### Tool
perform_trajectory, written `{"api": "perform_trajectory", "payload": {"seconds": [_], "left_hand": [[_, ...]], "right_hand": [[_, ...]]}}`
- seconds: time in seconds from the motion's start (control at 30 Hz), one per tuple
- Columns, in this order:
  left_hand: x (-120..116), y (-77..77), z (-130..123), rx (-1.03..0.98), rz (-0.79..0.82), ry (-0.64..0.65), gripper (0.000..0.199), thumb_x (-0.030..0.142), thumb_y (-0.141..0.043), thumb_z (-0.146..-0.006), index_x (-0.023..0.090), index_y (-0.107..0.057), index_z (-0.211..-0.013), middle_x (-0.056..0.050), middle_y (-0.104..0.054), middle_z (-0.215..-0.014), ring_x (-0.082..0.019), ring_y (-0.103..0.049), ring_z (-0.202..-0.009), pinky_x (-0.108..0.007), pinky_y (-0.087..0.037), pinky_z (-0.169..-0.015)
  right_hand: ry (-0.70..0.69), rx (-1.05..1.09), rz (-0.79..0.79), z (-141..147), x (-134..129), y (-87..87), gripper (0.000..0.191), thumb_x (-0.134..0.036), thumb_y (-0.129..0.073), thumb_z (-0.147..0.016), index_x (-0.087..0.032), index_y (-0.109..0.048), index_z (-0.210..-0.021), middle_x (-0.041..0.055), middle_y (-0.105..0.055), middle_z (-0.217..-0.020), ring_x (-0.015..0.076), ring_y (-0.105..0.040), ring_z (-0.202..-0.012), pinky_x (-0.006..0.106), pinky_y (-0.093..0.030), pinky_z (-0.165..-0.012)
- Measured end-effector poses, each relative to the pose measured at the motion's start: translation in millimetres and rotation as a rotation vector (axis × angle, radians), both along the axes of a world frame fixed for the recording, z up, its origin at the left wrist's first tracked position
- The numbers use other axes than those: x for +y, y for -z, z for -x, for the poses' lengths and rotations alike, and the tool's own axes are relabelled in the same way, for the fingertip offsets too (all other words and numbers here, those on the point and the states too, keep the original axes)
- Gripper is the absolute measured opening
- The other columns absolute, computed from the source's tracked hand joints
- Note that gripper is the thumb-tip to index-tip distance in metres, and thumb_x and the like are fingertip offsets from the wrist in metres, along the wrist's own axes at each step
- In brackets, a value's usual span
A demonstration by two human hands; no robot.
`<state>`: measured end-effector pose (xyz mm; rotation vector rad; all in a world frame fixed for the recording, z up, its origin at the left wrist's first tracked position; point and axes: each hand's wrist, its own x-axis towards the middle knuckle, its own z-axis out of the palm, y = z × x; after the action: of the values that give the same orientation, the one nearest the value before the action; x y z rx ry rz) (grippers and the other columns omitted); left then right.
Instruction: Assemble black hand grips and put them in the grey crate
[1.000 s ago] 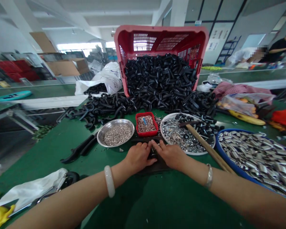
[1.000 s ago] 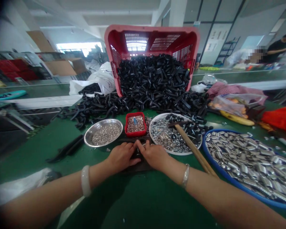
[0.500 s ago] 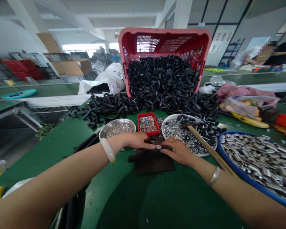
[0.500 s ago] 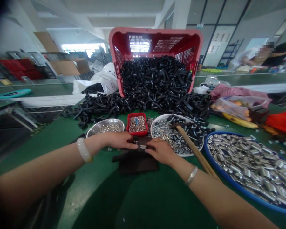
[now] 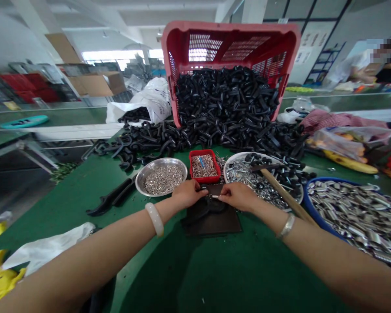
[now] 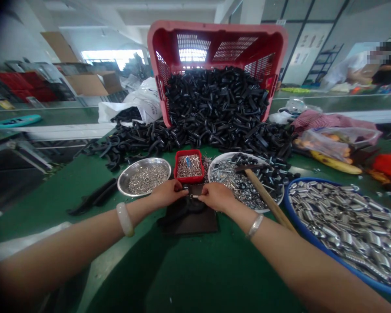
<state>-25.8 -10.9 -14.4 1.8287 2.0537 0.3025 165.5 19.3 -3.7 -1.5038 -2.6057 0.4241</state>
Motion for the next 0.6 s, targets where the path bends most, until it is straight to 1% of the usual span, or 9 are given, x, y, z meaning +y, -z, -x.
{"api": "perform_trajectory", "payload": {"seconds": [0.07,0.13,0.2,0.27,0.33,0.43,0.5,0.6], "left_hand": [[-2.4,2.1,-1.1,-0.001,-0.043,-0.029,0.044,0.056,-0.052,-0.068,0.022,-0.058,-0.097,-0.004,-0.064,-0.097,-0.02,-0.059,-0.082,-0.028,-0.042,-0.062],[-3.6,2.6,-1.7,-0.014,-0.046,-0.011,0.046,0.056,-0.051,-0.07,0.024,-0.057,-0.102,-0.004,-0.063,-0.102,-0.021,-0.059,-0.086,-0.03,-0.043,-0.066],[-4.1,2.0,-1.7,-0.015,-0.035,-0.003,0.046,0.057,-0.05,-0.071,0.025,-0.057,-0.103,-0.004,-0.063,-0.102,-0.021,-0.059,-0.087,-0.03,-0.044,-0.067],[-4.3,0.9,-1.6,-0.01,-0.025,-0.019,0.046,0.057,-0.05,-0.07,0.026,-0.057,-0.103,-0.003,-0.064,-0.102,-0.022,-0.059,-0.088,-0.031,-0.044,-0.067],[-4.9,0.0,-1.7,-0.002,-0.022,-0.031,0.046,0.057,-0.05,-0.07,0.027,-0.057,-0.104,-0.003,-0.064,-0.102,-0.023,-0.059,-0.088,-0.031,-0.044,-0.067],[-6.6,0.6,-1.5,0.011,-0.036,-0.018,0.046,0.058,-0.048,-0.072,0.028,-0.055,-0.106,-0.003,-0.063,-0.103,-0.023,-0.059,-0.09,-0.031,-0.044,-0.068],[-7.5,2.0,-1.0,0.026,-0.039,-0.008,0.047,0.059,-0.046,-0.073,0.028,-0.054,-0.108,-0.004,-0.063,-0.103,-0.023,-0.059,-0.09,-0.031,-0.045,-0.068],[-7.6,4.1,-0.4,0.041,-0.036,0.005,0.049,0.06,-0.043,-0.074,0.027,-0.052,-0.11,-0.004,-0.063,-0.104,-0.023,-0.059,-0.091,-0.031,-0.045,-0.068]], "right_hand": [[-0.017,-0.019,-0.02,1.7,8.4,-3.7,0.024,-0.045,-0.058,-0.068,-0.022,-0.065,-0.073,0.0012,-0.066,-0.077,0.0155,-0.058,-0.069,0.023,-0.037,-0.055],[-0.03,-0.015,-0.083,9.8,22.0,-10.0,0.028,-0.046,-0.053,-0.073,-0.021,-0.066,-0.075,0.0024,-0.066,-0.078,0.0162,-0.058,-0.073,0.024,-0.039,-0.059],[-0.018,-0.01,-0.157,26.5,38.3,-16.4,0.029,-0.04,-0.045,-0.081,-0.02,-0.066,-0.081,0.005,-0.067,-0.086,0.0172,-0.058,-0.082,0.025,-0.04,-0.069],[0.009,-0.026,-0.177,49.9,53.9,-19.7,0.026,-0.033,-0.047,-0.081,-0.017,-0.066,-0.086,0.0089,-0.066,-0.093,0.0198,-0.058,-0.089,0.028,-0.04,-0.075],[0.033,-0.038,-0.151,75.3,66.6,-18.9,0.022,-0.026,-0.054,-0.075,-0.013,-0.066,-0.088,0.0133,-0.066,-0.095,0.023,-0.058,-0.091,0.03,-0.041,-0.077],[0.085,-0.022,-0.108,105.9,79.2,-12.5,0.024,-0.016,-0.058,-0.069,-0.006,-0.066,-0.09,0.0188,-0.065,-0.096,0.0265,-0.059,-0.091,0.032,-0.043,-0.076],[0.128,0.01,-0.085,116.7,84.7,-7.9,0.026,-0.013,-0.059,-0.067,-0.004,-0.065,-0.091,0.0212,-0.064,-0.097,0.0275,-0.059,-0.094,0.032,-0.043,-0.077],[0.193,0.082,-0.052,118.2,91.2,-4.5,0.027,-0.014,-0.059,-0.067,-0.002,-0.064,-0.091,0.0225,-0.063,-0.097,0.027,-0.058,-0.095,0.03,-0.043,-0.078]]}}
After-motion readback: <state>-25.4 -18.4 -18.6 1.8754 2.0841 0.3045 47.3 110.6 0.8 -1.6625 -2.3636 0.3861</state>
